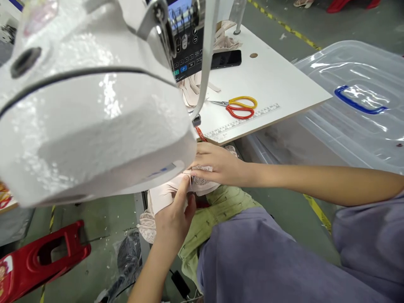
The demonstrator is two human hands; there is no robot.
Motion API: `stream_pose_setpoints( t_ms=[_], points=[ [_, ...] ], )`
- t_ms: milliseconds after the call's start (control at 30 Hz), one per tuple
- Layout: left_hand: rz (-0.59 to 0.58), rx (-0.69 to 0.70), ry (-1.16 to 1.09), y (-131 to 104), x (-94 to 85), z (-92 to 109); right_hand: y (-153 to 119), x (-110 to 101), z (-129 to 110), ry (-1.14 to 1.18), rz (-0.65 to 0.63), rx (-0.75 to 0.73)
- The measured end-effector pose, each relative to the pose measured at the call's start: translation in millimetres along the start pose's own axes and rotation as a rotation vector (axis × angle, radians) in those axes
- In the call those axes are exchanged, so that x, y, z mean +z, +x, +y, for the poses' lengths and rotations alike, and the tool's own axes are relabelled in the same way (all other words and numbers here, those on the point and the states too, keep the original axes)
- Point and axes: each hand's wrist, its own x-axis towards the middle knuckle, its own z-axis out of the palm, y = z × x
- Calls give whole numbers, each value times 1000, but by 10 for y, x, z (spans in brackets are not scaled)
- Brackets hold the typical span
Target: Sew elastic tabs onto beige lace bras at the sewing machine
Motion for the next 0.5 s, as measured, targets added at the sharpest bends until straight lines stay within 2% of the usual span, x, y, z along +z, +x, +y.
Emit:
stream_pose_setpoints(
  t_ms=[133, 200, 300, 400, 433, 500],
  points=[
    [-26, -30, 11, -13, -64, 16, -76, 45, 16, -183, 104, -259],
    [-62, 5, -45, -10, -102, -53, -72, 42, 20, -265, 129, -286],
    [-108, 130, -124, 15, -146, -187, -67, 21, 3, -334, 145, -286],
    [-92, 171, -51, 44, -165, -223, -126, 15, -32, -273, 115, -210],
    [-90, 151, -18, 47, -169, -202, -157, 24, -39, -190, 80, -134],
    [-110, 92, 22, 41, -175, -122, -204, 65, -30, 87, 12, 118]
  ],
)
